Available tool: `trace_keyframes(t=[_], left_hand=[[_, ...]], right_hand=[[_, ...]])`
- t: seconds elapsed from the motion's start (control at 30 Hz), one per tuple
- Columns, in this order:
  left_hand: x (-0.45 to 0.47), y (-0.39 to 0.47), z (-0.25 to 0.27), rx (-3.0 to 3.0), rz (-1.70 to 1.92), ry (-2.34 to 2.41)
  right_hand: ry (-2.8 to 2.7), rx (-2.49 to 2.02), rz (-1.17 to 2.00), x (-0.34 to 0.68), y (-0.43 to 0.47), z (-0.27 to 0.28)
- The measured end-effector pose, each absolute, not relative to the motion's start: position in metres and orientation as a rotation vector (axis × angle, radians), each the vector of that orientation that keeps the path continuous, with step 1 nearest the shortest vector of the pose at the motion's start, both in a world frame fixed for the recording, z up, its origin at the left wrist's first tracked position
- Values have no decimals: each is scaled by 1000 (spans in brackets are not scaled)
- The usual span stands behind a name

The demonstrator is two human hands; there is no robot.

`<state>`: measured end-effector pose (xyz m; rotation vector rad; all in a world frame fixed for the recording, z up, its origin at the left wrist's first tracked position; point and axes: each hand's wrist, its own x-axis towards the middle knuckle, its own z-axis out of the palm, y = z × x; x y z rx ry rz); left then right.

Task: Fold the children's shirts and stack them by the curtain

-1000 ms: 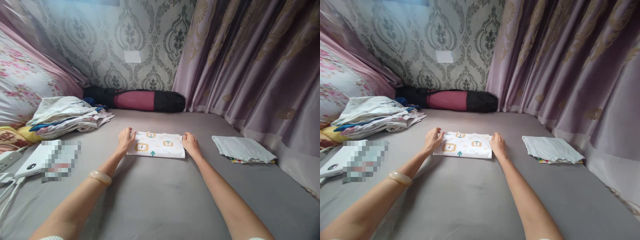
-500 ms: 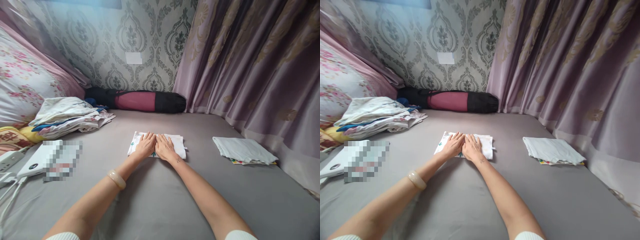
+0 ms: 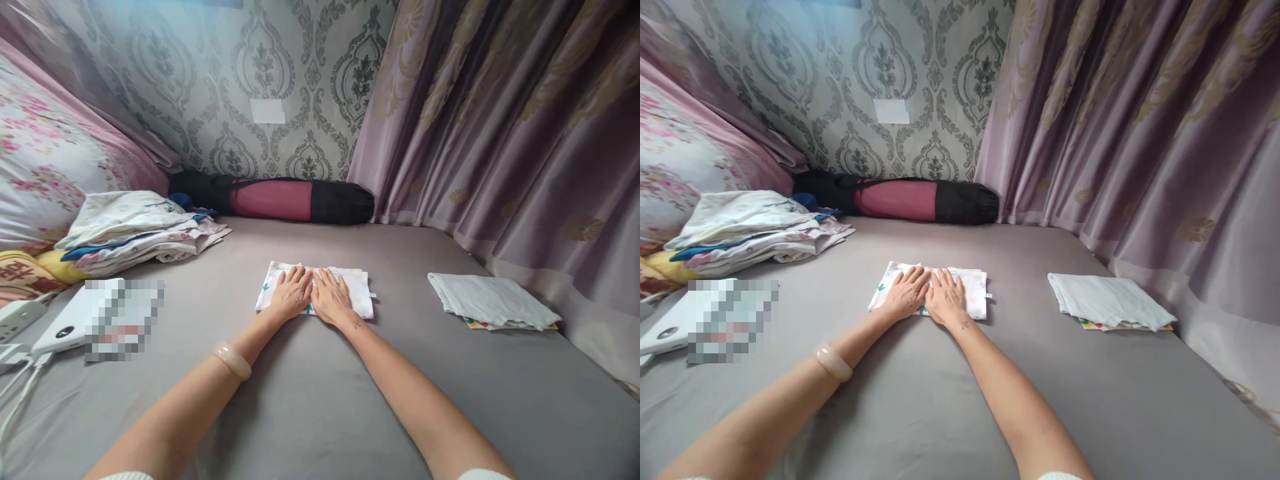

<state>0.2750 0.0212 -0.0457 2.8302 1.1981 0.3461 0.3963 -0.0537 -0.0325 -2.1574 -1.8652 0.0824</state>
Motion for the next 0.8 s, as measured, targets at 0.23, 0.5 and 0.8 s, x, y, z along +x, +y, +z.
trace_keyframes(t=[0.23, 0.5, 0.8], left_hand=[[267, 23, -46, 2708, 399, 1401], [251, 28, -45, 2651, 439, 1522], [211, 48, -50, 2686, 347, 1271]], right_hand=[[-1703, -2261, 18, 402, -53, -37], [-1630, -2380, -23, 428, -66, -39], [-1628, -2404, 79, 457, -98, -36]])
